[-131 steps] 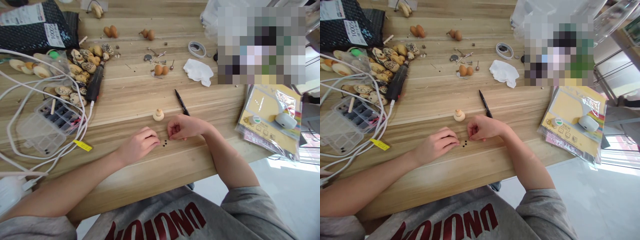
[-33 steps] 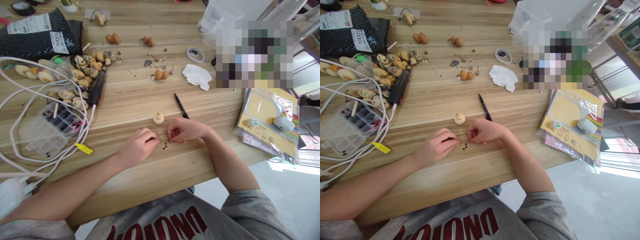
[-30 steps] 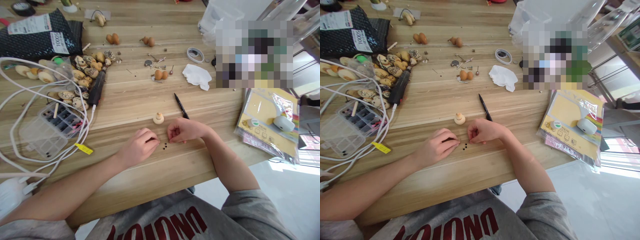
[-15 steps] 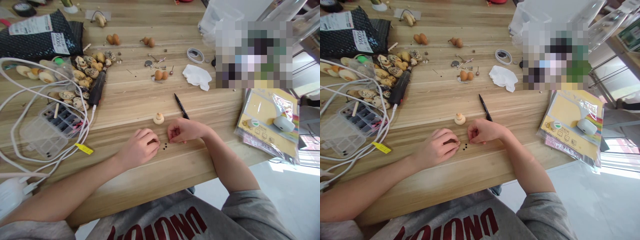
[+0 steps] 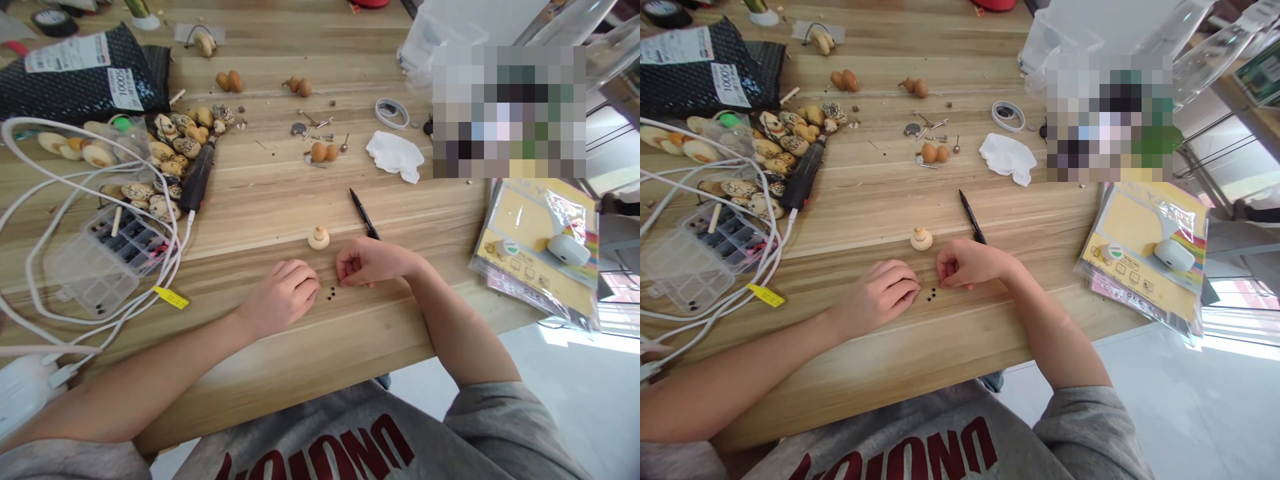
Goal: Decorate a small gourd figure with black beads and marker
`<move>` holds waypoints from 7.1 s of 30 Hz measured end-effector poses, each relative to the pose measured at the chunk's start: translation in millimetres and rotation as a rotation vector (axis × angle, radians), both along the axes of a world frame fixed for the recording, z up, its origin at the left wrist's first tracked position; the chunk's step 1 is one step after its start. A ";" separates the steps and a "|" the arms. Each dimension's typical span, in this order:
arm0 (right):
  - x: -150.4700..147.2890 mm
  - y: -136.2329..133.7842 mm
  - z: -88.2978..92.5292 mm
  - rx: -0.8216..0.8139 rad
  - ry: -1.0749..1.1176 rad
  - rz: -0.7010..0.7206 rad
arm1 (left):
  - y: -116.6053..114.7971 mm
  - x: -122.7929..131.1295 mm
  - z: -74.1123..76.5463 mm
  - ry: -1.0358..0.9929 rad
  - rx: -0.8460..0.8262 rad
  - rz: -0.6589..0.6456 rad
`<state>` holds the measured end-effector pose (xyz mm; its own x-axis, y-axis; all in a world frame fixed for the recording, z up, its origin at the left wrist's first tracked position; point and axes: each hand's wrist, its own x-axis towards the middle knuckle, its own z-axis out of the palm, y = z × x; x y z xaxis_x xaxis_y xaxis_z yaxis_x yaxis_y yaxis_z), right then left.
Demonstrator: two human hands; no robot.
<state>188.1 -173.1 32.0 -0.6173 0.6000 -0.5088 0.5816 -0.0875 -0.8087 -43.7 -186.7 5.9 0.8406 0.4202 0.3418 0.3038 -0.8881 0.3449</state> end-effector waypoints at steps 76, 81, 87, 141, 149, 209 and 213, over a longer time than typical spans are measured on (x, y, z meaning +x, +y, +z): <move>16.5 -3.3 -18.7 0.056 -0.148 0.032 | -0.7 -3.5 -2.2 0.066 -0.056 0.070; 12.3 -3.6 -15.9 0.074 -0.162 0.038 | 0.0 -4.7 -1.7 0.038 -0.029 -0.033; 8.3 -4.3 -13.2 0.101 -0.189 0.031 | -0.8 -6.3 -3.7 0.031 0.078 -0.159; -46.1 -39.2 16.5 0.809 0.280 -0.103 | -3.8 6.7 20.1 -0.732 -1.830 0.375; -45.3 -38.5 17.8 0.830 0.311 -0.111 | -1.4 5.6 16.2 -0.759 -1.861 0.357; -44.7 -41.4 9.6 1.080 0.353 -0.136 | 5.0 0.7 6.5 -0.782 -1.886 0.225; -42.7 -39.8 10.0 1.003 0.350 -0.086 | 7.1 -0.5 7.4 -0.692 -1.773 0.231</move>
<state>145.4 -213.0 42.0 -0.5690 0.6949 0.4396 0.3264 0.6816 -0.6549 -44.1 -179.6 13.3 0.6510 0.6791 -0.3393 -0.2205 0.5968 0.7715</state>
